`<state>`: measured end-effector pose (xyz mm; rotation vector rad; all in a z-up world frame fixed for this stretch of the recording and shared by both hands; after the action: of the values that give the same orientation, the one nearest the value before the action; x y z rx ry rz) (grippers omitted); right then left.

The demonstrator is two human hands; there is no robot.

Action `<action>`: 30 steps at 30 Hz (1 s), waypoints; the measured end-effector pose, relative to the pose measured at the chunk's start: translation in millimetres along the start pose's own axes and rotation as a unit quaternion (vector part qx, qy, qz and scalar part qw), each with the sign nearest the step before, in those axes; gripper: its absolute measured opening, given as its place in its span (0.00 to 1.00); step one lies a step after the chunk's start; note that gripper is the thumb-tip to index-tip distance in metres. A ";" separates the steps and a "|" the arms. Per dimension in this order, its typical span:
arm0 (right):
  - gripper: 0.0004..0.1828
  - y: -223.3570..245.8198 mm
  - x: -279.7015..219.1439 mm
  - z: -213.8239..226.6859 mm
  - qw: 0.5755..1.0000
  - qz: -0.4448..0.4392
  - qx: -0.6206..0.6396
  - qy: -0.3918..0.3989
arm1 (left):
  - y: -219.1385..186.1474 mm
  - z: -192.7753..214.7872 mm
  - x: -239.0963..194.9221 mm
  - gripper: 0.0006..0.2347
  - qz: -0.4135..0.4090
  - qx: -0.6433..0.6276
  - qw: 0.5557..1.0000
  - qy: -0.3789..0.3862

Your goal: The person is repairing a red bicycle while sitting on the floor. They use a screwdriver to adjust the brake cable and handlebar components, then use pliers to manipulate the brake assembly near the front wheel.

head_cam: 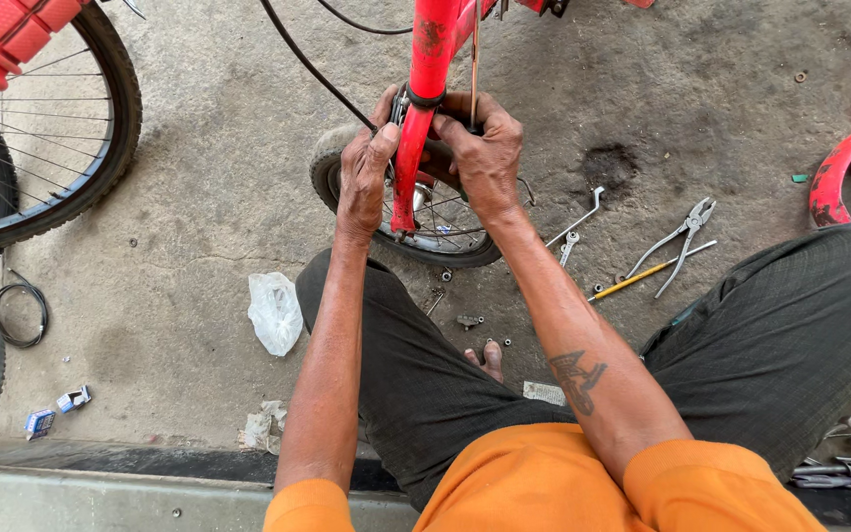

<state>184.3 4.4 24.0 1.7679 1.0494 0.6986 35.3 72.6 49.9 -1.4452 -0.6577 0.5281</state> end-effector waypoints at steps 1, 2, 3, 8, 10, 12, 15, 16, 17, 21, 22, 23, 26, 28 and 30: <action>0.08 -1.5 -1.8 -1.1 1.000 -0.012 0.017 -0.009 | 1.3 0.2 -0.1 0.27 -0.002 0.002 1.000 0.000; 0.07 -2.9 -3.6 -2.1 0.999 -0.023 0.034 -0.017 | 0.7 0.9 -0.5 0.26 -0.013 0.024 1.000 -0.005; 0.07 7.8 -4.9 -3.3 0.999 0.019 -0.024 -0.019 | -0.3 1.0 -0.9 0.26 -0.025 0.046 0.999 -0.010; 0.08 6.8 -3.4 -0.2 0.999 -0.005 -0.019 -0.030 | 1.5 -1.6 -0.6 0.28 -0.006 0.046 0.999 -0.024; 0.08 -0.7 3.1 0.1 0.998 -0.039 0.044 -0.010 | 4.4 -3.9 -1.0 0.29 0.032 -0.013 0.999 -0.021; 0.08 -7.1 8.6 1.0 0.994 -0.065 0.085 0.009 | -4.2 -5.7 -0.8 0.29 0.017 -0.002 1.000 -0.016; 0.09 -12.5 14.9 4.7 0.990 -0.093 0.100 0.022 | -8.8 -7.7 0.1 0.29 0.021 -0.018 1.000 -0.003; 0.09 -13.3 18.2 5.6 0.990 -0.101 0.100 0.021 | -8.4 -7.9 1.2 0.29 0.026 -0.028 0.999 0.002; 0.09 -15.2 18.4 4.0 0.988 -0.111 0.101 0.021 | -11.9 -7.3 0.8 0.29 0.012 -0.013 1.000 0.010; 0.09 -10.7 23.3 4.6 0.994 -0.110 0.020 0.013 | -8.6 0.8 -0.8 0.30 0.020 0.029 0.999 0.009; 0.09 -8.4 23.8 4.2 0.994 -0.102 0.029 0.018 | -4.3 3.6 -0.7 0.30 0.038 0.035 0.999 0.001; 0.09 -5.9 25.1 3.7 0.995 -0.094 0.039 0.023 | -6.2 5.6 0.6 0.29 0.024 0.059 0.998 -0.002; 0.09 -6.2 25.2 3.0 0.995 -0.097 0.019 0.028 | -8.5 11.3 1.7 0.28 -0.003 0.113 0.994 -0.014; 0.08 -8.0 26.6 4.1 0.994 -0.105 -0.005 0.020 | -8.9 14.3 3.8 0.28 -0.007 0.129 0.991 -0.019; 0.08 -9.0 29.1 3.2 0.994 -0.103 -0.009 0.020 | -12.3 14.0 7.2 0.28 -0.018 0.133 0.991 0.002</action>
<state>197.5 30.4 14.7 1.6088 1.2284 0.6142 30.1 86.9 63.0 -1.1807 -0.5851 0.5615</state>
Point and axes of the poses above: each hand's wrist, its own x-axis towards the middle knuckle, its own z-axis out of the back of the hand, y = z × x, the point moved 9 cm from there along x, towards the middle knuckle, and after that the axes turned 9 degrees about y, right-handed, at the moved point
